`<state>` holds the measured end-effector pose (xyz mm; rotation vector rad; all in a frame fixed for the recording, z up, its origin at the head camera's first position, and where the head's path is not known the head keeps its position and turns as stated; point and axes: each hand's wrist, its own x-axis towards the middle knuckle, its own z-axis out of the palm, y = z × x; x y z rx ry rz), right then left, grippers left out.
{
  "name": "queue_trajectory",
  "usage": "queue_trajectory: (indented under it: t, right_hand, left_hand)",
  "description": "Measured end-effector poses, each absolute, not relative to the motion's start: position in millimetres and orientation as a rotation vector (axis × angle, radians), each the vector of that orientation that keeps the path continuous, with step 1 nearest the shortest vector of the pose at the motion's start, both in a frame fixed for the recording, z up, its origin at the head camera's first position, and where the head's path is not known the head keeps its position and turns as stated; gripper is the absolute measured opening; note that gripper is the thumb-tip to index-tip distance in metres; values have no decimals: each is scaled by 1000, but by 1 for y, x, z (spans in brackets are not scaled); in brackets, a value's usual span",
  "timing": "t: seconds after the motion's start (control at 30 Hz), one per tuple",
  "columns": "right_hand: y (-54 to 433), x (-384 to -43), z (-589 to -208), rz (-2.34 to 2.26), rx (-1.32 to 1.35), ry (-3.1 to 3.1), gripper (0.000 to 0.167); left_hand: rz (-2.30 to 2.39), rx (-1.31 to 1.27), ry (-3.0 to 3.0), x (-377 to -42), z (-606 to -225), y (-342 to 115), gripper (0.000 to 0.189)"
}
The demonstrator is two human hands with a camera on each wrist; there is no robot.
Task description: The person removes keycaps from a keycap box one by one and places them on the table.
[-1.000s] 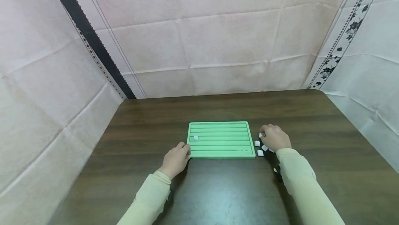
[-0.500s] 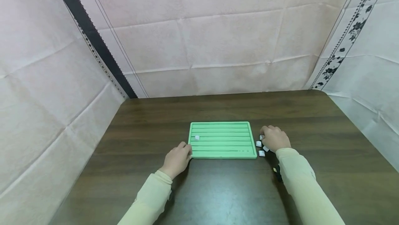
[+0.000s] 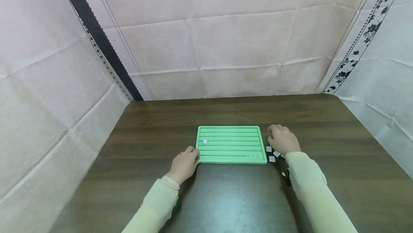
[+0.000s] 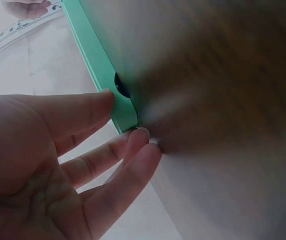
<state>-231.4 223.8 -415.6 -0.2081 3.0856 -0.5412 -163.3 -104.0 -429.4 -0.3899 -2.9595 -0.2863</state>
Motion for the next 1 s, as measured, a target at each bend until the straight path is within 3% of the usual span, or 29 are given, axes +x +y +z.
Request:
queue_trajectory:
  t: [1.0]
  right_hand:
    - [114,-241,-424,-610,-521,3092,28]
  left_hand:
    - [-288,-377,-2981,-164,-429,-105,10]
